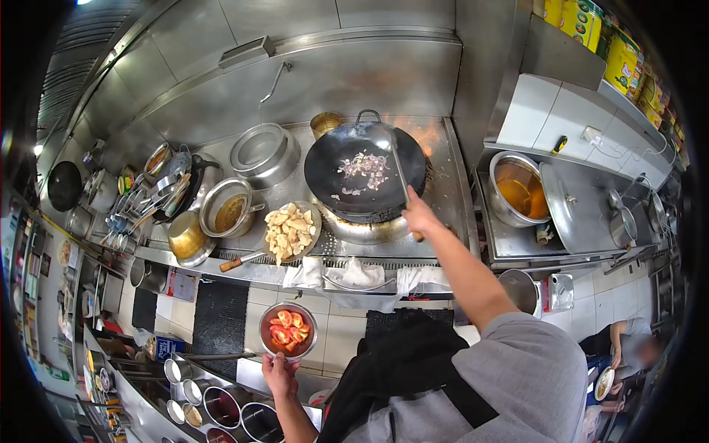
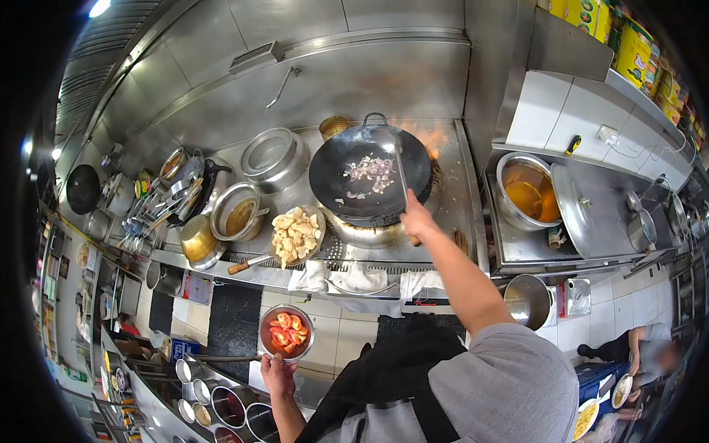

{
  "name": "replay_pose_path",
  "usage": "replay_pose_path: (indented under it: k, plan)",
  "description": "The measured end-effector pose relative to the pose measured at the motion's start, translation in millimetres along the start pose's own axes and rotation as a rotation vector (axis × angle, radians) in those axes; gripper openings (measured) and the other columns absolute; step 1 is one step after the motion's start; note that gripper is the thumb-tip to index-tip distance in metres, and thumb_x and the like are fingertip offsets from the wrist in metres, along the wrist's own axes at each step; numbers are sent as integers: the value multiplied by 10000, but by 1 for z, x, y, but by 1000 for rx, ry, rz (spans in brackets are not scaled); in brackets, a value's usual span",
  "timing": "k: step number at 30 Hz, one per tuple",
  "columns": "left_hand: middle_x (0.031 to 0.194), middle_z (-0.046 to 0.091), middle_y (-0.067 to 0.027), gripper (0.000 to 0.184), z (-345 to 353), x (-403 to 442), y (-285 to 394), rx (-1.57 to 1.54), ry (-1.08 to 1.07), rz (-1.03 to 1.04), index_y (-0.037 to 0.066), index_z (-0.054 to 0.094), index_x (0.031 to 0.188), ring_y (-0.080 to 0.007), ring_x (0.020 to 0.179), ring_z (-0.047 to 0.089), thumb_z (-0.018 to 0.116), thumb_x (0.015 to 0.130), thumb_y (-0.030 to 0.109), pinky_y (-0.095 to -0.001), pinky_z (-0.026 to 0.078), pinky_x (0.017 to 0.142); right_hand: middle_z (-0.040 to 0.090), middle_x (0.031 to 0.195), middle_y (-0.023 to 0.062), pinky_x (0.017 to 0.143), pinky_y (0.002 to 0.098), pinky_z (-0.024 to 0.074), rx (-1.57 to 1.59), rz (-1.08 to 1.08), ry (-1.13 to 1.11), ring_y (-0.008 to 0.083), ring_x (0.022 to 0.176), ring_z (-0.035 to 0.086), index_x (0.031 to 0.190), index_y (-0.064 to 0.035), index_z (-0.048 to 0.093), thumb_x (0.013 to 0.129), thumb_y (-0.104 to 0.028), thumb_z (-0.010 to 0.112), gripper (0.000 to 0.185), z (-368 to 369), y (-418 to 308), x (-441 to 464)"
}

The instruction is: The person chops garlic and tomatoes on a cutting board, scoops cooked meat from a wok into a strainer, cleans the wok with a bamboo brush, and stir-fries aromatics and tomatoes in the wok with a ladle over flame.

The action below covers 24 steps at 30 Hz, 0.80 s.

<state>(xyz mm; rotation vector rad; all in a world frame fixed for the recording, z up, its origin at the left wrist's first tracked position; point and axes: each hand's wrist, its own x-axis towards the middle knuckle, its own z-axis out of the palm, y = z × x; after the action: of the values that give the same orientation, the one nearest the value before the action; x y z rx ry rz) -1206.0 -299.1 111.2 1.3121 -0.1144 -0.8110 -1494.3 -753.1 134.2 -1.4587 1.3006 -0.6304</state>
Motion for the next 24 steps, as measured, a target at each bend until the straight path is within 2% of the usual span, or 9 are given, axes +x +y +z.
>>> replay_pose_path:
  k: [2, 3, 6, 10, 12, 16, 18, 21, 24]
  plan:
    - [780, 651, -75, 141, 5, -6, 0, 40, -3, -29, 110, 466, 966, -196, 585, 670, 605, 946, 106, -282, 572, 513, 621, 1000, 172, 586, 363, 517, -473, 67, 196, 211, 686, 583, 1587, -177, 110, 882, -35, 551, 844, 24, 4, 28]
    - [780, 651, -75, 141, 5, -6, -3, 37, -1, -33, 110, 466, 966, -196, 585, 670, 605, 946, 106, -282, 572, 513, 621, 1000, 172, 586, 363, 517, -477, 68, 194, 211, 686, 583, 1587, -177, 110, 882, -35, 551, 844, 23, 9, 29]
    - [784, 650, -68, 145, 1, -7, -8, 60, -20, -47, 115, 463, 960, -189, 597, 672, 607, 945, 107, -280, 574, 518, 654, 972, 206, 645, 393, 520, -267, 4, -120, 249, 723, 588, 1588, -232, 82, 898, -48, 531, 844, 15, 18, 17]
    - [776, 644, -58, 163, -3, -9, -11, -12, -17, -20, 127, 450, 934, -172, 593, 660, 610, 941, 102, -280, 575, 523, 665, 1007, 251, 721, 455, 542, -931, -231, -213, 345, 865, 682, 1560, -395, 116, 878, -56, 534, 869, -59, 48, -43]
    - [768, 639, -53, 167, -12, -17, -12, -39, -1, -30, 130, 448, 927, -165, 589, 653, 612, 940, 103, -280, 574, 525, 664, 1082, 239, 799, 494, 529, -1230, 0, -214, 387, 957, 671, 1547, -420, 137, 878, -80, 517, 841, -98, -5, -82]
    - [748, 624, -40, 161, -31, -20, -5, 6, 69, -16, 130, 452, 929, -151, 581, 639, 612, 941, 114, -276, 562, 518, 672, 915, 197, 703, 460, 542, -1133, -308, -201, 329, 770, 683, 1564, -353, 164, 890, -68, 475, 795, -118, -40, -129]
    - [755, 620, -38, 162, -34, -18, 2, 26, 82, -10, 126, 450, 945, -147, 571, 631, 612, 941, 116, -269, 545, 500, 587, 752, 131, 595, 390, 510, -605, 96, -399, 235, 620, 593, 1576, -325, 141, 906, -79, 486, 793, -105, -79, -168]
    - [770, 620, -36, 168, -27, -9, 9, -3, 90, 25, 126, 447, 959, -151, 578, 634, 614, 942, 121, -268, 540, 498, 490, 704, 82, 537, 341, 466, -474, 135, -471, 169, 563, 490, 1582, -322, 121, 913, -82, 510, 810, -97, -31, -156]
    - [796, 629, -42, 198, -19, 0, 12, -14, 37, 37, 129, 425, 973, -165, 602, 649, 621, 948, 130, -274, 546, 510, 567, 806, 130, 556, 360, 487, -580, 159, -260, 208, 603, 544, 1580, -273, 159, 882, -40, 507, 814, -94, -5, -104]
